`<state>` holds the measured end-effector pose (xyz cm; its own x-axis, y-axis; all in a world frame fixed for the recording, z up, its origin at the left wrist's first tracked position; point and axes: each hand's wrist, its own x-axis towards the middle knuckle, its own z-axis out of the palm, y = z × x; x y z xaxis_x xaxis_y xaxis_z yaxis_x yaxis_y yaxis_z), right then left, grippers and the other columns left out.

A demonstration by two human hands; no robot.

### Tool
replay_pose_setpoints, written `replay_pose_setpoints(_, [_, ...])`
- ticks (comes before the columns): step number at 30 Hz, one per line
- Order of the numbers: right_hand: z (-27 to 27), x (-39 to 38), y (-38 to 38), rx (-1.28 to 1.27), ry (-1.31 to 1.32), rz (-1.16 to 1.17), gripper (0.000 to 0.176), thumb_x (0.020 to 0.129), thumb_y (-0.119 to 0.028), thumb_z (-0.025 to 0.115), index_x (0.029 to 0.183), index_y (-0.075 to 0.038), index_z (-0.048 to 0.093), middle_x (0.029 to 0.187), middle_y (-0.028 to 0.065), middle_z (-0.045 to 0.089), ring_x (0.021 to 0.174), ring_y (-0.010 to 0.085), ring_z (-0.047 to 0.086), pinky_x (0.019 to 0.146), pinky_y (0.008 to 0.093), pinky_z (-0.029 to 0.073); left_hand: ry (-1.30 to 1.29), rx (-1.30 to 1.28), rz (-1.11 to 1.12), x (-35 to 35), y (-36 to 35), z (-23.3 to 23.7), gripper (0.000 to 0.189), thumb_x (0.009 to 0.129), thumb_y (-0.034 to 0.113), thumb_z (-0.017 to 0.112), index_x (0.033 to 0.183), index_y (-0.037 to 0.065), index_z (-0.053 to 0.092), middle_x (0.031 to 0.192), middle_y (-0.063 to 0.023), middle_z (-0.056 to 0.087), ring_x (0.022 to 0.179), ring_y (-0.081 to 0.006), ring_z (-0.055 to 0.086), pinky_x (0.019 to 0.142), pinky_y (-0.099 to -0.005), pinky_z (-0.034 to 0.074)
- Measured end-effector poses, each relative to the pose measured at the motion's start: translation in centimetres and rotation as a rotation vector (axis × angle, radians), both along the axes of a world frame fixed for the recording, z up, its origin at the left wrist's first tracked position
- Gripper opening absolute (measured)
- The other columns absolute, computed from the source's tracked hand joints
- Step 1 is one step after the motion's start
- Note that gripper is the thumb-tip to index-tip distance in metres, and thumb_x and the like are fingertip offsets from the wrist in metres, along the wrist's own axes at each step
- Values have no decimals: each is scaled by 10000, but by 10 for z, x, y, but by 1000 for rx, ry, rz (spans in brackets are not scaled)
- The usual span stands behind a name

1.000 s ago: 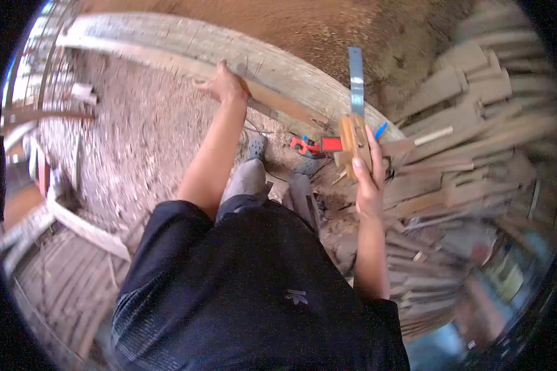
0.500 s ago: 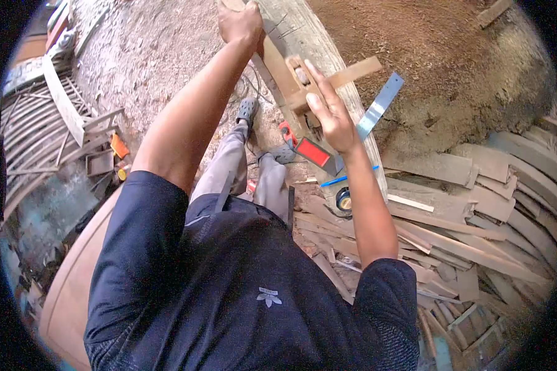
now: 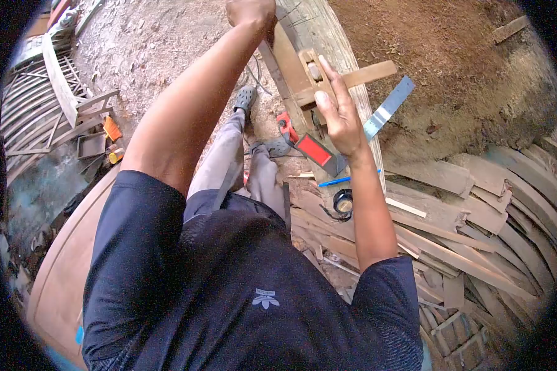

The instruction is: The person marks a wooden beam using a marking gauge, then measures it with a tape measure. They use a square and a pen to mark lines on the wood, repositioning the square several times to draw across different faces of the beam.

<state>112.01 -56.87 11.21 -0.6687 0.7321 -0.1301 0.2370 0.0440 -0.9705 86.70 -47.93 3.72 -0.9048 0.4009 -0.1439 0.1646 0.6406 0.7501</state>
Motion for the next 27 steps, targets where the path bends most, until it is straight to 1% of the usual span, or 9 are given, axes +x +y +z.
replay_pose_setpoints(5, [-7,-13,7,-2,26,-25,582,1034,-225,525,1547,18,397,1567,185,455,1490,263,374,1228,370,257,-6,-153,-114,-10,2,-16,334,882,257,593,1001,-25,726,919,-253,750,891,-392,756,782,-469,603])
replay_pose_setpoints(8, [-12,-10,4,-24,77,-44,585,1031,-223,537,1551,8,398,1547,181,475,1469,258,398,1220,369,272,143,-50,-129,-9,8,-30,302,907,225,576,968,-10,755,923,-225,754,869,-372,759,756,-455,612])
replay_pose_setpoints(10, [-9,2,-5,16,88,-21,582,1033,-228,538,1551,-2,401,1534,181,488,1460,262,410,1215,373,281,400,-329,-368,-11,7,-29,277,925,192,567,930,0,767,926,-214,754,845,-354,761,739,-449,619])
replay_pose_setpoints(14, [-8,-14,8,36,0,-10,614,1022,-264,520,1550,24,395,1570,182,451,1496,278,361,1242,388,220,329,-307,-360,-8,0,-24,259,926,173,573,941,1,765,926,-214,753,827,-341,762,711,-445,622])
replay_pose_setpoints(17, [-7,-6,1,65,-6,-22,610,1026,-271,511,1549,21,398,1567,184,456,1495,280,364,1241,391,225,554,-466,-486,-13,11,-34,252,921,186,584,935,8,761,904,-209,752,834,-346,761,705,-448,616])
replay_pose_setpoints(19, [-1,-2,-4,-8,36,-16,609,1026,-283,516,1543,21,407,1564,186,461,1491,278,372,1239,392,231,71,17,-83,-6,5,-14,256,906,214,602,941,5,747,883,-207,751,836,-357,757,712,-450,608])
replay_pose_setpoints(23, [-10,-5,1,74,6,-36,574,1013,-231,545,1532,-16,426,1531,210,491,1453,291,428,1208,402,299,87,-109,-163,-7,5,-21,269,896,232,601,945,2,731,884,-214,752,851,-372,752,746,-461,600])
replay_pose_setpoints(25, [-13,0,-2,53,10,-37,566,1012,-230,545,1519,-3,435,1526,213,495,1448,290,433,1208,401,299,-173,-11,-49,0,-1,3,275,896,220,592,994,-6,715,883,-215,751,839,-381,749,759,-469,597])
replay_pose_setpoints(27, [-24,13,-11,-18,107,-49,561,1016,-232,548,1505,24,445,1513,211,507,1443,291,439,1204,387,301,9,83,-52,-3,4,-13,289,903,222,590,1026,-14,704,906,-221,749,853,-385,746,764,-474,594])
